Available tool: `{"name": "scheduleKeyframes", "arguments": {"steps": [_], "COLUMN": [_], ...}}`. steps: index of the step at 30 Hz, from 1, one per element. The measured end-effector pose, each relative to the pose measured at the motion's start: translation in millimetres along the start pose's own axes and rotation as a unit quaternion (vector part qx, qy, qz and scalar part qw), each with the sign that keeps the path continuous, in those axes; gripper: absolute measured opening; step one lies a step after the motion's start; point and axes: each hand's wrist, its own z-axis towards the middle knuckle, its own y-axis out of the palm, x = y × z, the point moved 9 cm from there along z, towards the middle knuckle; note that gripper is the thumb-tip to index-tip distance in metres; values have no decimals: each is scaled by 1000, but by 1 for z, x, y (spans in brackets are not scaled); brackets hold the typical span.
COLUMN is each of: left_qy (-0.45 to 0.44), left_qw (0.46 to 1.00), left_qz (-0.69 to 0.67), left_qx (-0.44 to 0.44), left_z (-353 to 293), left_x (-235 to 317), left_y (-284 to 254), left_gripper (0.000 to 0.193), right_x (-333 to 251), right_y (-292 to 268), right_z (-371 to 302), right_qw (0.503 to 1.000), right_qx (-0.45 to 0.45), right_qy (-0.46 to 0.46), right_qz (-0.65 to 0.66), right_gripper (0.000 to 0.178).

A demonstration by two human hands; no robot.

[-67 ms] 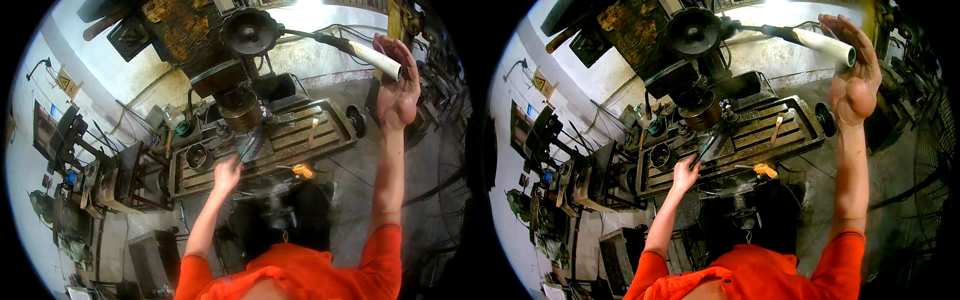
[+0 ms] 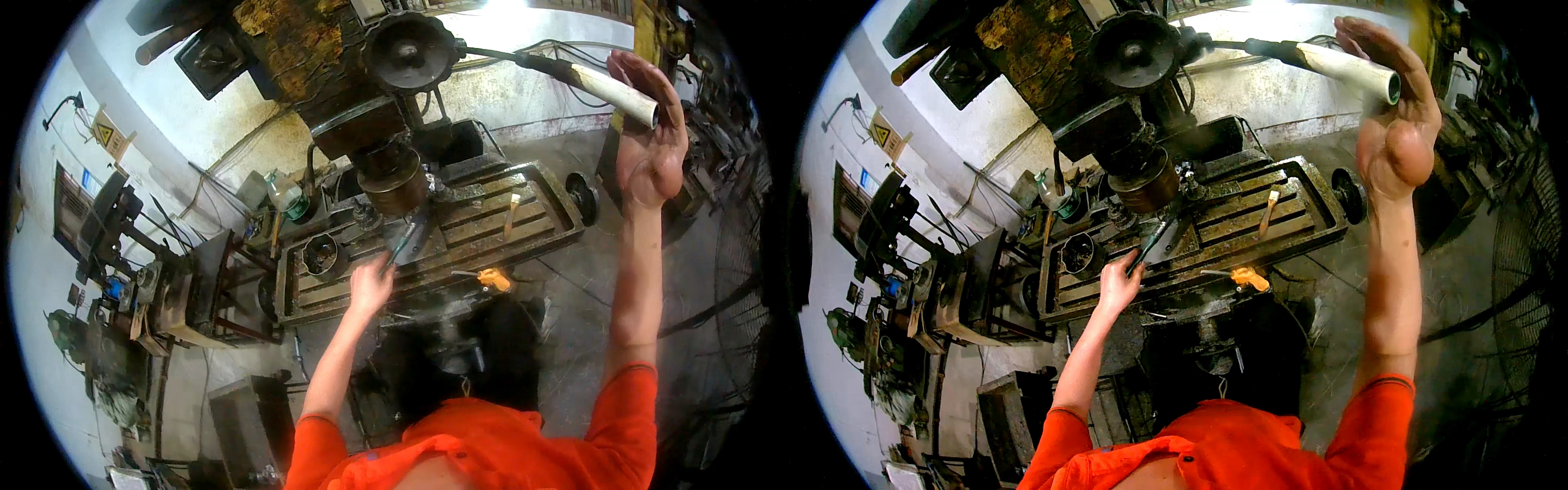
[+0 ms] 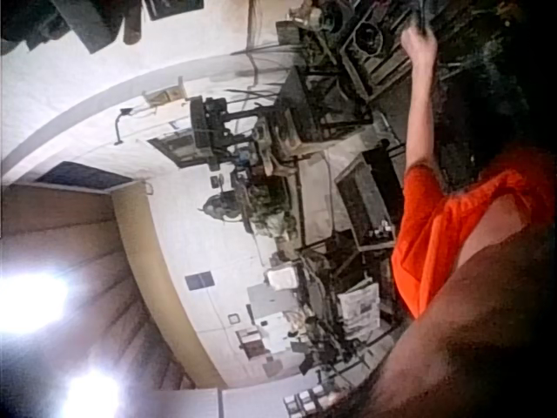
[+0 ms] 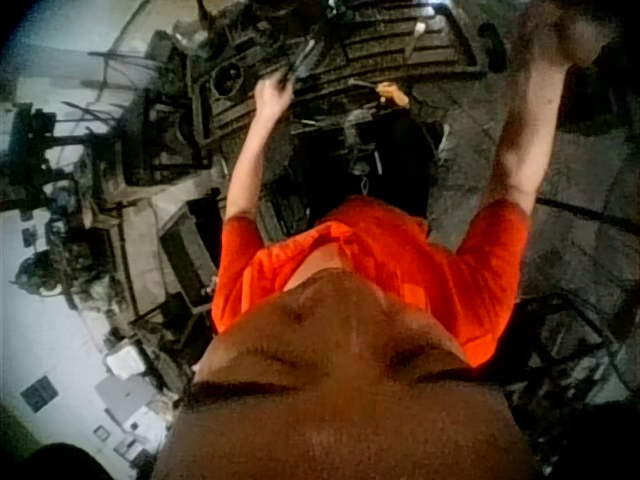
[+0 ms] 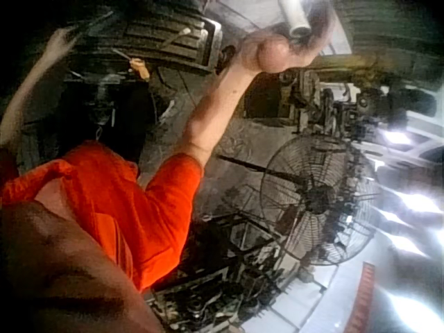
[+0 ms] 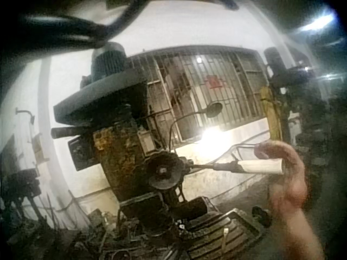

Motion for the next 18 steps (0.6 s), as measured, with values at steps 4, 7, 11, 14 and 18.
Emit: {"name": "scheduleKeyframes", "arguments": {"steps": [4, 7, 11, 14, 18], "left_qy": [-37, 7, -16, -15, -19], "left_qw": [999, 1000, 1000, 1000, 1000], "left_qz": [5, -5, -5, -8, -5], "left_qx": [-25, 19, 8, 15, 8], "left_z": [4, 6, 7, 9, 19], "left_x": [-4, 3, 0, -2, 2], "left_y": [4, 0, 3, 6, 12], "left_gripper": [33, 32, 30, 29, 29], "right_x": [6, 5, 14, 21, 31], "right_y": [6, 7, 7, 3, -9], "right_z": [17, 28, 43, 59, 89], "right_qw": [998, 998, 999, 997, 991], "right_qx": [-21, -48, -52, -77, -123], "right_qy": [-6, -23, -4, 8, 23], "right_qz": [61, 40, -7, 0, 37], "right_gripper": [39, 32, 32, 27, 18]}}
